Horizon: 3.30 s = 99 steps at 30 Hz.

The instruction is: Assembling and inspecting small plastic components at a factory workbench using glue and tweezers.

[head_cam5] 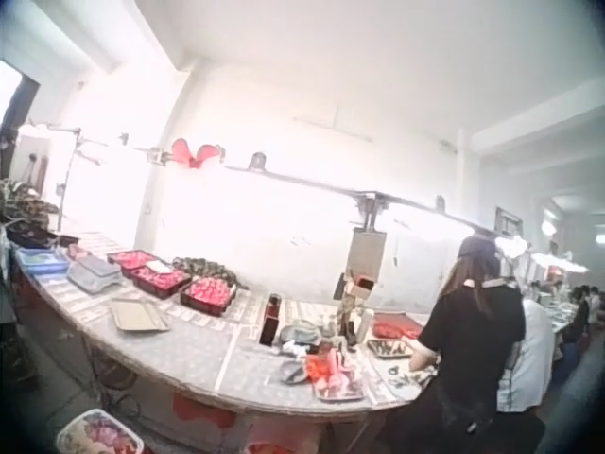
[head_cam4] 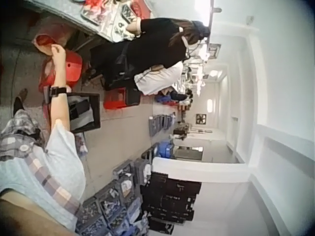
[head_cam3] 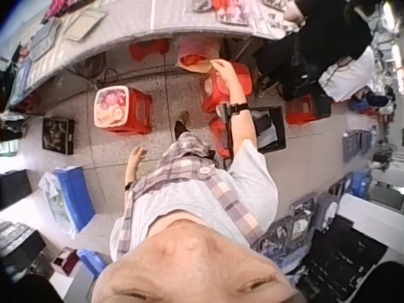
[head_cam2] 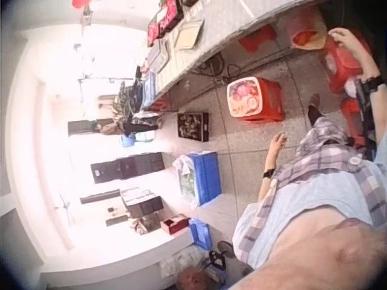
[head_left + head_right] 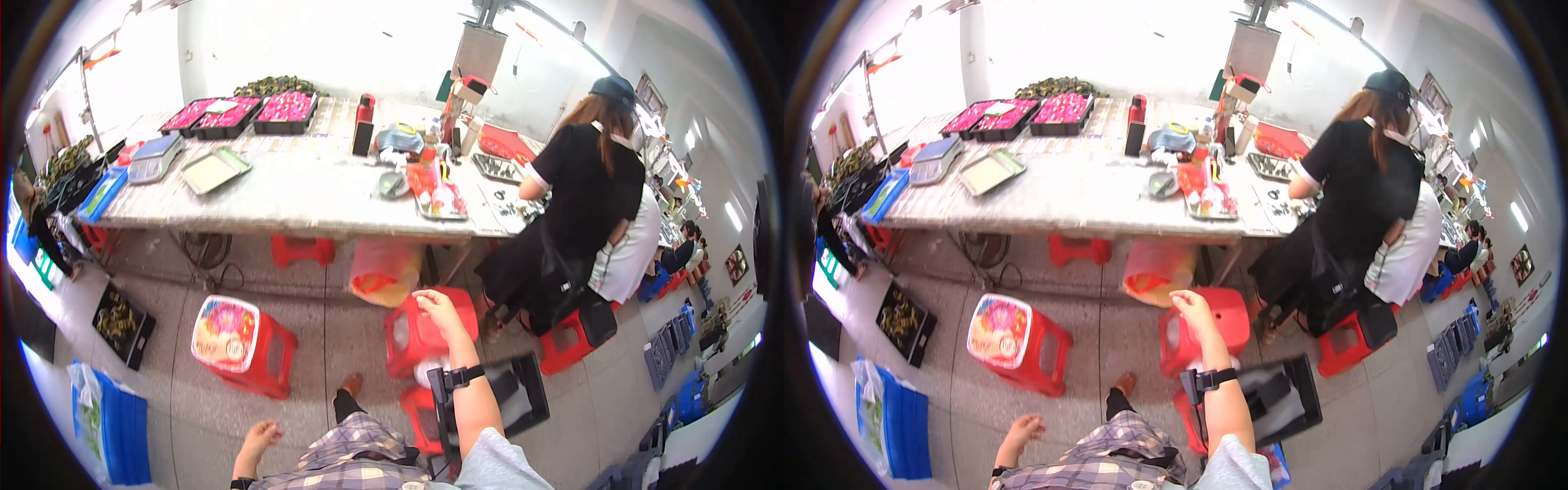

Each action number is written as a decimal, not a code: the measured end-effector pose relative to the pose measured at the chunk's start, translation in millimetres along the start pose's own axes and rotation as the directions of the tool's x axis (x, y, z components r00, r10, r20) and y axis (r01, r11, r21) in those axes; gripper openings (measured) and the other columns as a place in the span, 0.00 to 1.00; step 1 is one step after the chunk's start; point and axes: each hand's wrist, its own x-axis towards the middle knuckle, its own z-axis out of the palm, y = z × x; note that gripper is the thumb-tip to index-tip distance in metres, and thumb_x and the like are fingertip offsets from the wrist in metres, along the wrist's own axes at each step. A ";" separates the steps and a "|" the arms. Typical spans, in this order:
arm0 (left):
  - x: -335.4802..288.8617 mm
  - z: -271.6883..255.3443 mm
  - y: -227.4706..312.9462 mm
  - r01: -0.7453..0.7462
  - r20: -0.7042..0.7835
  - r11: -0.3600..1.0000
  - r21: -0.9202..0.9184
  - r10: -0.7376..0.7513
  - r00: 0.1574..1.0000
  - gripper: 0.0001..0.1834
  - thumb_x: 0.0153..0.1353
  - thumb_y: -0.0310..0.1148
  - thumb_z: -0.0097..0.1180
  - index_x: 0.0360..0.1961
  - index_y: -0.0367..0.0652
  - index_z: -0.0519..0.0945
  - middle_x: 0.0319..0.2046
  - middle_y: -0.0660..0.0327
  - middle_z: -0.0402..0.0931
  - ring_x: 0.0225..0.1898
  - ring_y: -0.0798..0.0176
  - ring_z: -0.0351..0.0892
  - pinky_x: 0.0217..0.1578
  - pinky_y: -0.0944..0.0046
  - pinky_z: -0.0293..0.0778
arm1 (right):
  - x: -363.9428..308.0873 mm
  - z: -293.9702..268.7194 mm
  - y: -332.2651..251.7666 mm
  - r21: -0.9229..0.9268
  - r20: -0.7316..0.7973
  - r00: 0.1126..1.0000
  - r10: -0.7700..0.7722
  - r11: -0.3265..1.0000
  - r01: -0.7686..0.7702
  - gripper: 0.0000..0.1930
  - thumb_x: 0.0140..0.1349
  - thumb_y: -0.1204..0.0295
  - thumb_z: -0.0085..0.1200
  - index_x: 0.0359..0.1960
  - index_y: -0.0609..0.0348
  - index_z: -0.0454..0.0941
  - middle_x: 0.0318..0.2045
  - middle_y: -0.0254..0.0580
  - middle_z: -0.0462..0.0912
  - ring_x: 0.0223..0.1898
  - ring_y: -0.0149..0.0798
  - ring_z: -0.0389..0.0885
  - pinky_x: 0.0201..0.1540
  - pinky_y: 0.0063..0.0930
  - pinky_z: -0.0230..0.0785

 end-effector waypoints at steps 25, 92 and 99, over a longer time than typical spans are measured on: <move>434.8 -46.2 437.4 0.226 0.407 0.965 0.131 -0.260 0.875 0.25 0.61 0.42 0.44 0.56 0.38 0.62 0.49 0.56 0.70 0.52 0.63 0.66 0.51 0.64 0.61 | 570.1 39.1 23.6 -0.710 -0.649 0.760 0.011 0.348 -0.612 0.18 0.44 0.64 0.58 0.36 0.56 0.69 0.31 0.44 0.79 0.37 0.47 0.76 0.39 0.41 0.65; -430.0 740.0 -171.4 -0.648 0.786 0.690 0.323 -0.577 -0.223 0.25 0.65 0.50 0.28 0.49 0.50 0.74 0.19 0.65 0.68 0.25 0.71 0.66 0.30 0.71 0.65 | -894.3 -226.1 148.5 0.723 -0.618 0.443 0.649 0.691 -0.003 0.14 0.60 0.61 0.47 0.27 0.60 0.74 0.11 0.36 0.70 0.11 0.31 0.67 0.15 0.22 0.58; -525.3 851.4 -186.5 -0.596 0.869 0.721 0.354 -0.488 -0.075 0.24 0.66 0.48 0.30 0.50 0.46 0.73 0.22 0.68 0.69 0.27 0.73 0.65 0.33 0.72 0.65 | -989.9 -381.0 175.5 0.772 -0.376 0.720 0.583 0.627 -0.105 0.17 0.62 0.58 0.43 0.28 0.60 0.74 0.11 0.25 0.62 0.11 0.20 0.55 0.13 0.14 0.45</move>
